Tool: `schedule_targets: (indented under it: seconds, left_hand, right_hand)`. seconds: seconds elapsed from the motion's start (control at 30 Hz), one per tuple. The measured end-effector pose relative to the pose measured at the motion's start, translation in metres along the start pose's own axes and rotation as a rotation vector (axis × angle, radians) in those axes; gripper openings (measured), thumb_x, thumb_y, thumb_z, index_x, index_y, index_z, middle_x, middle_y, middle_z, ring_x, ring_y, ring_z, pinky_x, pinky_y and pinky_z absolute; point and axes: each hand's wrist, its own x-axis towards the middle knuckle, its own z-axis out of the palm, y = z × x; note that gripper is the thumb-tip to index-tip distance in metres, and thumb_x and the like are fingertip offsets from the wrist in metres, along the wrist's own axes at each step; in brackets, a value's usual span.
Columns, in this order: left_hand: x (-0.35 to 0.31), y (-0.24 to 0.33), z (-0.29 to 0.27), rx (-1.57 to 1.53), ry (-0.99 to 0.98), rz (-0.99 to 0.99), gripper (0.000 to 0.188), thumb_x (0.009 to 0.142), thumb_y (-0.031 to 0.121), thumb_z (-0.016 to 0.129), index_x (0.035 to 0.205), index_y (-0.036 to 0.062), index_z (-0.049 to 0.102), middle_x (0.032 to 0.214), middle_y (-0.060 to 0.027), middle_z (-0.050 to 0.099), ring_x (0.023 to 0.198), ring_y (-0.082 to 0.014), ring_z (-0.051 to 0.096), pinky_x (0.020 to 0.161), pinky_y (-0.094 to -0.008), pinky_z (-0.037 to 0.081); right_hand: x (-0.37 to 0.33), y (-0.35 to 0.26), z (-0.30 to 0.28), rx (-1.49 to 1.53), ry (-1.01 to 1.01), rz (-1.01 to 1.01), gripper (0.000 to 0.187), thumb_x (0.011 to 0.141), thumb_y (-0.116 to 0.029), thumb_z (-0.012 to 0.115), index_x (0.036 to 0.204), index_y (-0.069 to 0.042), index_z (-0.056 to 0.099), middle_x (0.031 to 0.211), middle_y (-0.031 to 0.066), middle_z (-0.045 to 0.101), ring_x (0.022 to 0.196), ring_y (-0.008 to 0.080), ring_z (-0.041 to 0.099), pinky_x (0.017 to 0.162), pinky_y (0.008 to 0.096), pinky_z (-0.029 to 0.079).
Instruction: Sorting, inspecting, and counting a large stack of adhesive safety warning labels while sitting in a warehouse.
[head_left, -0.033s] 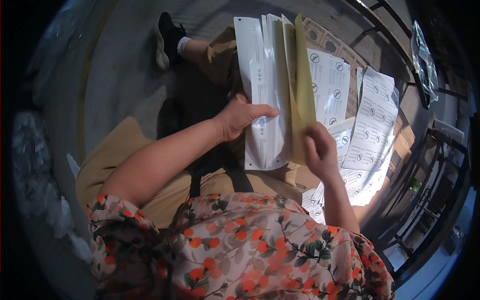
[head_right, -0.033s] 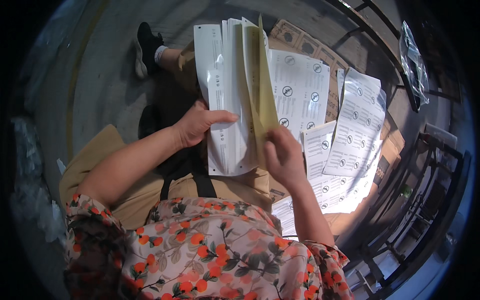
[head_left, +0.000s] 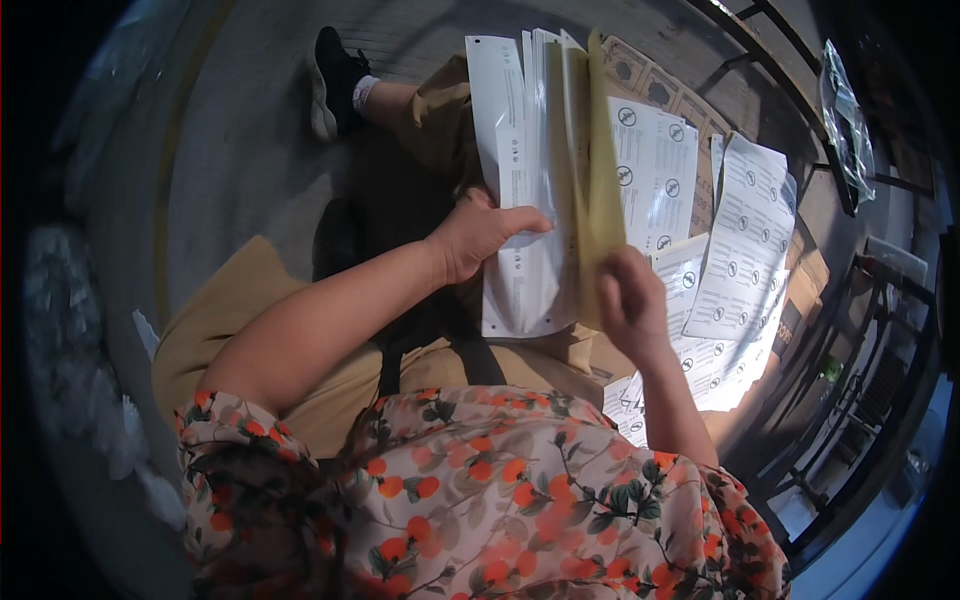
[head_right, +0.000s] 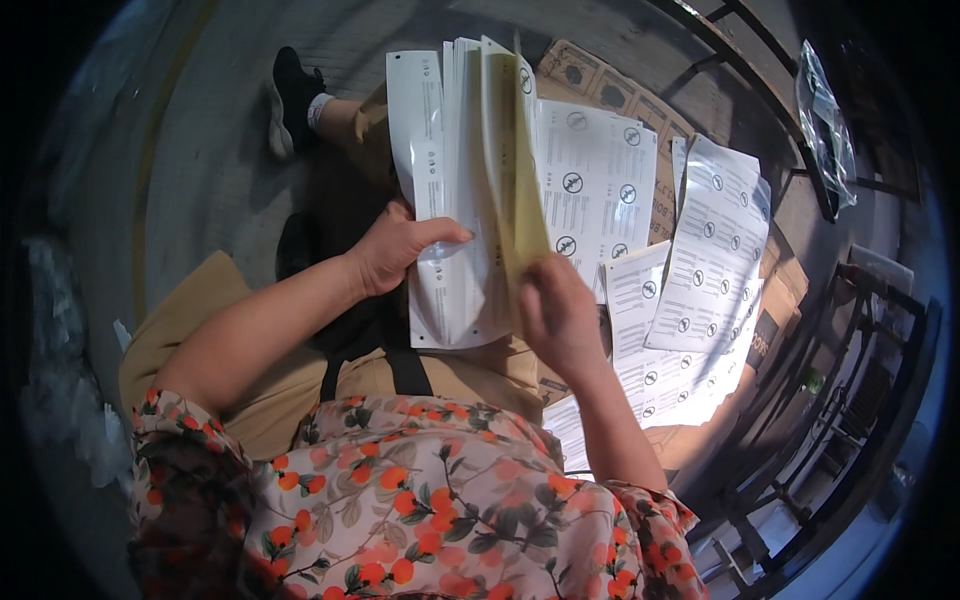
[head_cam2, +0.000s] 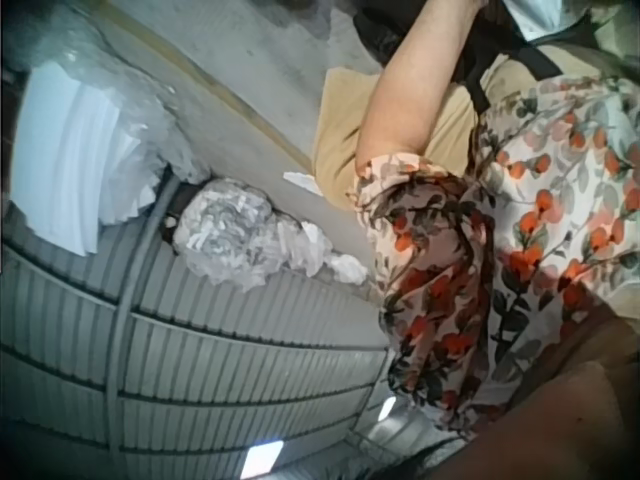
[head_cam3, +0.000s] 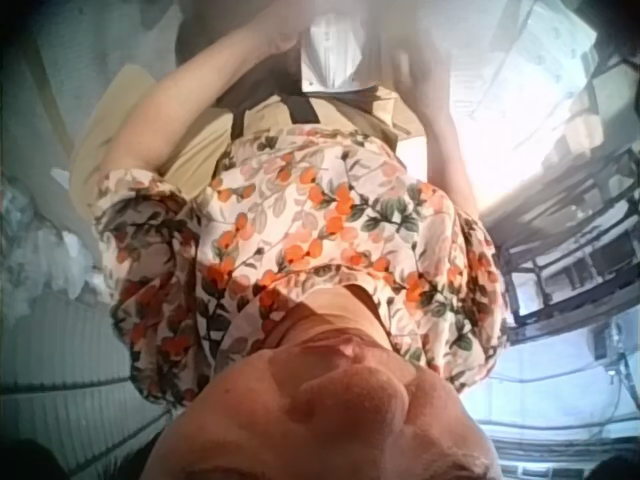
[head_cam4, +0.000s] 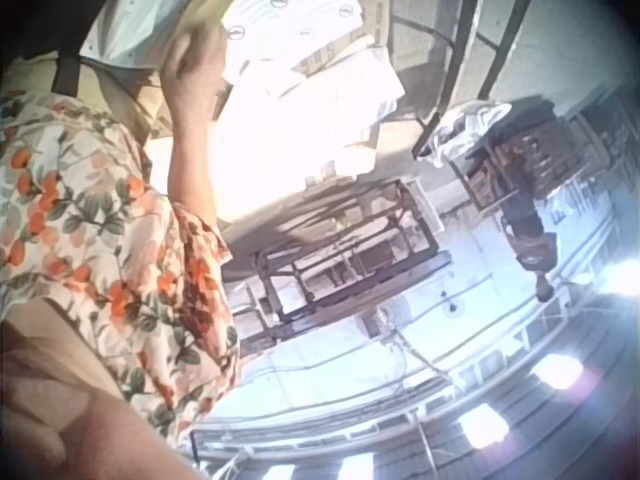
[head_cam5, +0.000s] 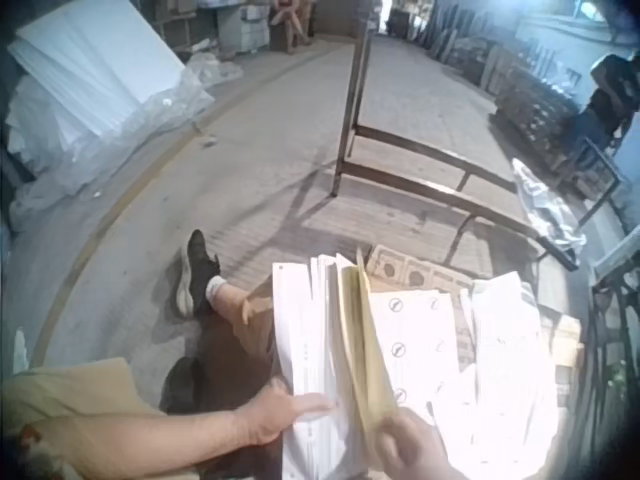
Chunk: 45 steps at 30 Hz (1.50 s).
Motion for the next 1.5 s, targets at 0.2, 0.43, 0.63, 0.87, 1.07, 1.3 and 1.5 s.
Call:
schedule_targets:
  seconds: [0.2,0.43,0.63,0.87,1.07,1.3,1.5]
  left_hand:
    - [0.003,-0.008,0.008,0.453,0.271,0.102,0.033,0.066,0.006,0.069,0.096,-0.0060,0.063,0.090,-0.0124,0.066,0.078,-0.0173,0.064,0.074,-0.0268,0.051]
    - [0.001,-0.004,0.005,0.278,0.133,0.090,0.025,0.070,-0.001,0.069,0.094,-0.0054,0.063,0.090,-0.0121,0.067,0.076,-0.0172,0.066,0.070,-0.0275,0.053]
    - [0.006,-0.011,-0.002,0.268,0.106,0.140,0.026,0.069,0.000,0.070,0.094,-0.0055,0.064,0.090,-0.0132,0.067,0.076,-0.0177,0.066,0.069,-0.0281,0.053]
    - [0.008,-0.008,-0.003,0.296,0.078,0.097,0.033,0.071,-0.001,0.068,0.102,-0.0066,0.059,0.095,-0.0152,0.065,0.081,-0.0206,0.066,0.074,-0.0300,0.053]
    - [0.006,-0.006,0.002,0.307,0.122,0.118,0.032,0.071,0.001,0.069,0.100,-0.0068,0.060,0.095,-0.0161,0.065,0.080,-0.0213,0.066,0.073,-0.0301,0.053]
    - [0.003,-0.008,0.003,0.294,0.127,0.094,0.041,0.071,-0.001,0.069,0.108,-0.0075,0.055,0.101,-0.0166,0.063,0.088,-0.0238,0.064,0.080,-0.0332,0.052]
    - [-0.001,-0.004,0.007,0.291,0.159,0.058,0.043,0.069,-0.002,0.070,0.109,-0.0076,0.054,0.101,-0.0167,0.063,0.088,-0.0245,0.064,0.081,-0.0335,0.052]
  right_hand:
    - [-0.002,-0.018,0.021,-0.260,0.082,-0.167,0.025,0.073,-0.003,0.063,0.095,-0.003,0.052,0.098,0.0157,0.055,0.088,0.0354,0.054,0.074,0.0411,0.048]
    - [0.004,0.014,-0.073,0.163,0.235,0.127,0.016,0.079,0.004,0.056,0.093,-0.002,0.063,0.084,0.0073,0.065,0.080,0.0179,0.063,0.072,0.0288,0.049]
    - [-0.020,-0.011,-0.263,-0.048,0.672,0.163,0.019,0.087,-0.016,0.061,0.099,-0.001,0.065,0.083,-0.0010,0.063,0.072,0.0053,0.054,0.063,0.0191,0.041]
    - [-0.175,-0.017,-0.498,-1.063,0.849,0.146,0.024,0.090,-0.020,0.056,0.109,-0.008,0.062,0.094,0.0041,0.063,0.082,0.0141,0.058,0.071,0.0266,0.046]
    - [-0.189,-0.056,-0.508,-2.331,0.596,0.378,0.039,0.089,-0.007,0.048,0.125,-0.020,0.049,0.116,0.0085,0.058,0.095,0.0242,0.061,0.077,0.0367,0.052]
    - [-0.107,0.116,-0.243,-1.286,0.426,0.003,0.005,0.078,-0.004,0.053,0.075,-0.007,0.050,0.066,0.0103,0.052,0.058,0.0287,0.053,0.049,0.0369,0.043]
    - [-0.127,0.236,-0.034,-1.001,0.190,0.482,0.012,0.073,-0.004,0.053,0.086,-0.005,0.053,0.090,0.0126,0.055,0.087,0.0313,0.055,0.067,0.0388,0.051]
